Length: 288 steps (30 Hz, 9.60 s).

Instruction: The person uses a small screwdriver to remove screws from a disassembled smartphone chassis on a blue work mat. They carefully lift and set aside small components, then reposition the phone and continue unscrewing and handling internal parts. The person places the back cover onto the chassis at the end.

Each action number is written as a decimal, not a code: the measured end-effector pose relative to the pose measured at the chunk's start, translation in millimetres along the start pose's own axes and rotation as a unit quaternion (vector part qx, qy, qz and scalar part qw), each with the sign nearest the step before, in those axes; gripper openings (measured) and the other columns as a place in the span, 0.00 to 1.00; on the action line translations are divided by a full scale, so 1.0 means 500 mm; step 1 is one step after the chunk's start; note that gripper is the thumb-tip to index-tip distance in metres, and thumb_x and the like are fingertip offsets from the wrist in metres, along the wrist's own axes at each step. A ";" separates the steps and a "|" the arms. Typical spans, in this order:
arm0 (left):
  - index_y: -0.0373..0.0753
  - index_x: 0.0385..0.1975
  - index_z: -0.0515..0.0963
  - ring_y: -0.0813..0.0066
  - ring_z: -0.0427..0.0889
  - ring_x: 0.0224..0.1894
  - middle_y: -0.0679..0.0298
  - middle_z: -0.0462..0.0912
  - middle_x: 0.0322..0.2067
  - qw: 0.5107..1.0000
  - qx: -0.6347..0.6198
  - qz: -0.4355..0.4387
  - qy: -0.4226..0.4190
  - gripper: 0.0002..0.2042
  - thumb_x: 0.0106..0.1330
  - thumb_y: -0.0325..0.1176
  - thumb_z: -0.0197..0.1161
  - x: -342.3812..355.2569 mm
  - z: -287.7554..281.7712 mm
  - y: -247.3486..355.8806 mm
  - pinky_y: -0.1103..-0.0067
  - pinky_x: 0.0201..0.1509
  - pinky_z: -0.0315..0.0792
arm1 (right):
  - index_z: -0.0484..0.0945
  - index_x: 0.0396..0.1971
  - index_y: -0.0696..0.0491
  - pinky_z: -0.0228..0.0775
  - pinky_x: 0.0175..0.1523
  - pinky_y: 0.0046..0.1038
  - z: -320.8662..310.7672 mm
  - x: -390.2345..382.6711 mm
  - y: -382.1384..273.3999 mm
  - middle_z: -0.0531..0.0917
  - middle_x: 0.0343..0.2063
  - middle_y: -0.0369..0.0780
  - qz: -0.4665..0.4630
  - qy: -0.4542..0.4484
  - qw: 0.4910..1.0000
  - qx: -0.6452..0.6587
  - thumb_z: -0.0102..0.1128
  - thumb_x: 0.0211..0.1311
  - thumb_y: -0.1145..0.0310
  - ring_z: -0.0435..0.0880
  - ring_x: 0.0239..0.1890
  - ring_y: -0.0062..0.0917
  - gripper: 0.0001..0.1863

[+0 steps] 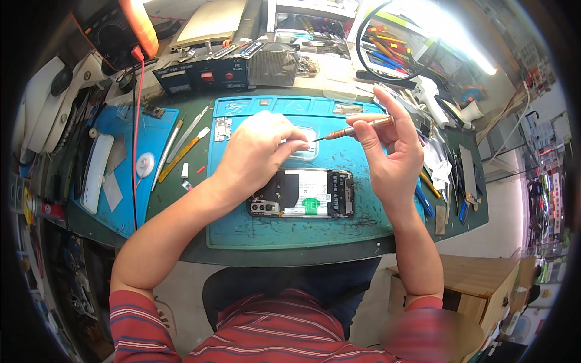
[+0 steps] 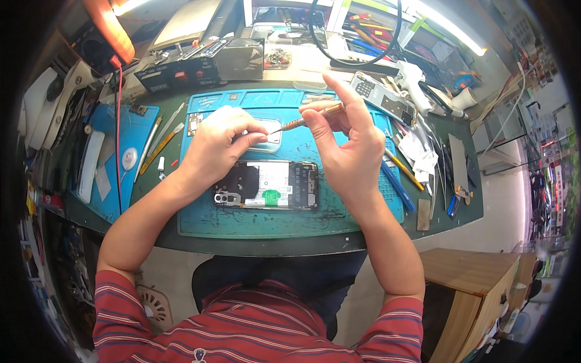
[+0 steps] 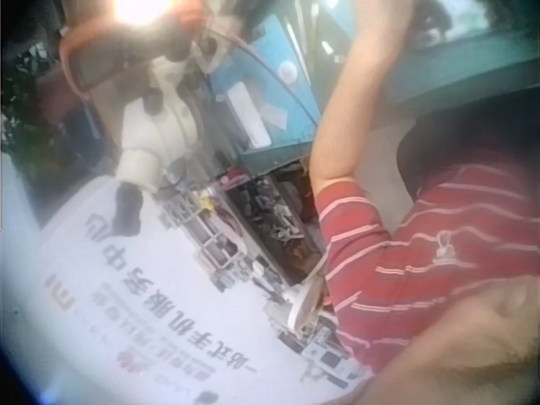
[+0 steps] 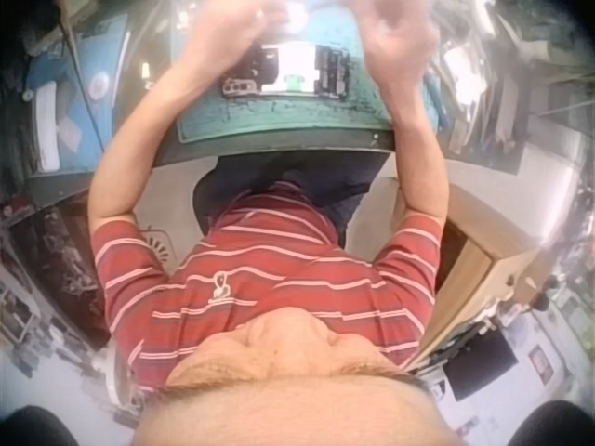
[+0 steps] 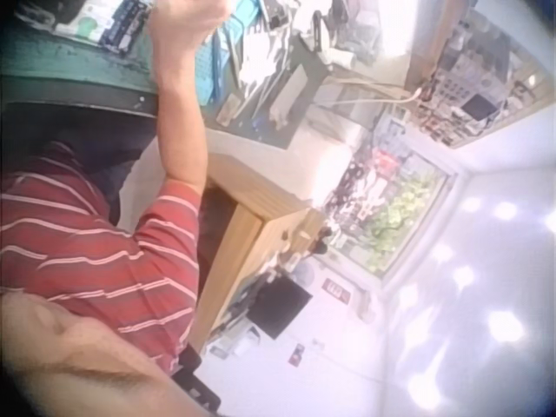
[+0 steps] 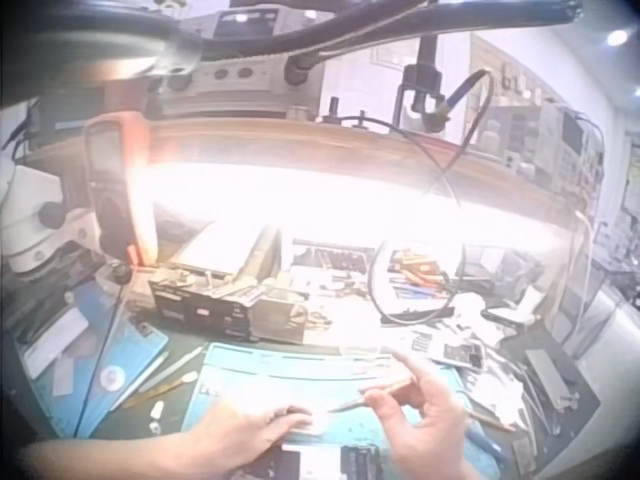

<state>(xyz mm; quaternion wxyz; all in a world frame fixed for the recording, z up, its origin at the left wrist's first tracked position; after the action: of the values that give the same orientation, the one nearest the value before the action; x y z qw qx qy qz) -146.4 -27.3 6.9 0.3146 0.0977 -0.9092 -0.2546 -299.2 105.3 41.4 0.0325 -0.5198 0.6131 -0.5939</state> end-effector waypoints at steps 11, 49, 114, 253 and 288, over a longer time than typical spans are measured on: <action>0.36 0.37 0.86 0.62 0.83 0.38 0.60 0.85 0.34 0.998 -0.027 -0.035 -0.034 0.07 0.66 0.31 0.73 -0.002 0.010 0.006 0.70 0.43 0.76 | 0.74 0.68 0.59 0.82 0.51 0.26 0.001 -0.003 -0.005 0.92 0.39 0.42 -0.007 -0.029 0.999 0.023 0.69 0.71 0.75 0.92 0.41 0.21 0.27; 0.34 0.46 0.85 0.54 0.87 0.45 0.56 0.85 0.43 0.987 -0.078 0.036 -0.139 0.09 0.69 0.24 0.65 -0.003 0.105 0.127 0.66 0.49 0.81 | 0.76 0.65 0.55 0.81 0.38 0.31 -0.079 -0.063 -0.062 0.87 0.32 0.42 -0.086 -0.091 0.984 -0.127 0.67 0.66 0.80 0.89 0.32 0.33 0.27; 0.34 0.69 0.68 0.65 0.91 0.45 0.54 0.90 0.45 0.963 -0.217 -0.136 -0.089 0.28 0.72 0.26 0.69 0.034 0.108 0.130 0.69 0.51 0.82 | 0.80 0.65 0.49 0.82 0.46 0.33 -0.053 -0.040 -0.066 0.90 0.43 0.45 -0.042 -0.162 0.980 -0.103 0.67 0.64 0.78 0.90 0.38 0.34 0.28; 0.36 0.37 0.89 0.85 0.72 0.29 0.72 0.84 0.30 0.981 -0.157 -0.114 -0.016 0.07 0.66 0.32 0.77 0.014 0.031 0.118 0.82 0.35 0.68 | 0.67 0.67 0.60 0.82 0.54 0.27 -0.115 -0.063 -0.089 0.90 0.43 0.46 0.013 -0.006 0.998 0.063 0.61 0.74 0.80 0.92 0.47 0.27 0.25; 0.35 0.49 0.85 0.54 0.85 0.48 0.57 0.86 0.44 0.990 -0.079 0.033 -0.112 0.11 0.68 0.22 0.65 -0.021 0.110 0.143 0.66 0.52 0.80 | 0.72 0.68 0.57 0.83 0.50 0.26 -0.089 -0.074 -0.062 0.91 0.37 0.42 -0.039 -0.129 0.981 -0.142 0.65 0.71 0.80 0.93 0.41 0.25 0.27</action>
<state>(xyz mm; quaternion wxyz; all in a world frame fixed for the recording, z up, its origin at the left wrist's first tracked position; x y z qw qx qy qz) -173.6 59.0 1.9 0.2252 0.0135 -0.9186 -0.3244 -292.9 168.7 56.6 0.0142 -0.6147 0.6612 -0.4298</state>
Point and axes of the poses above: each hand's wrist, its own x-axis towards the middle knuckle, its own z-axis out of the palm, y = z × x, the point moved 7 cm from there along x, towards the middle knuckle
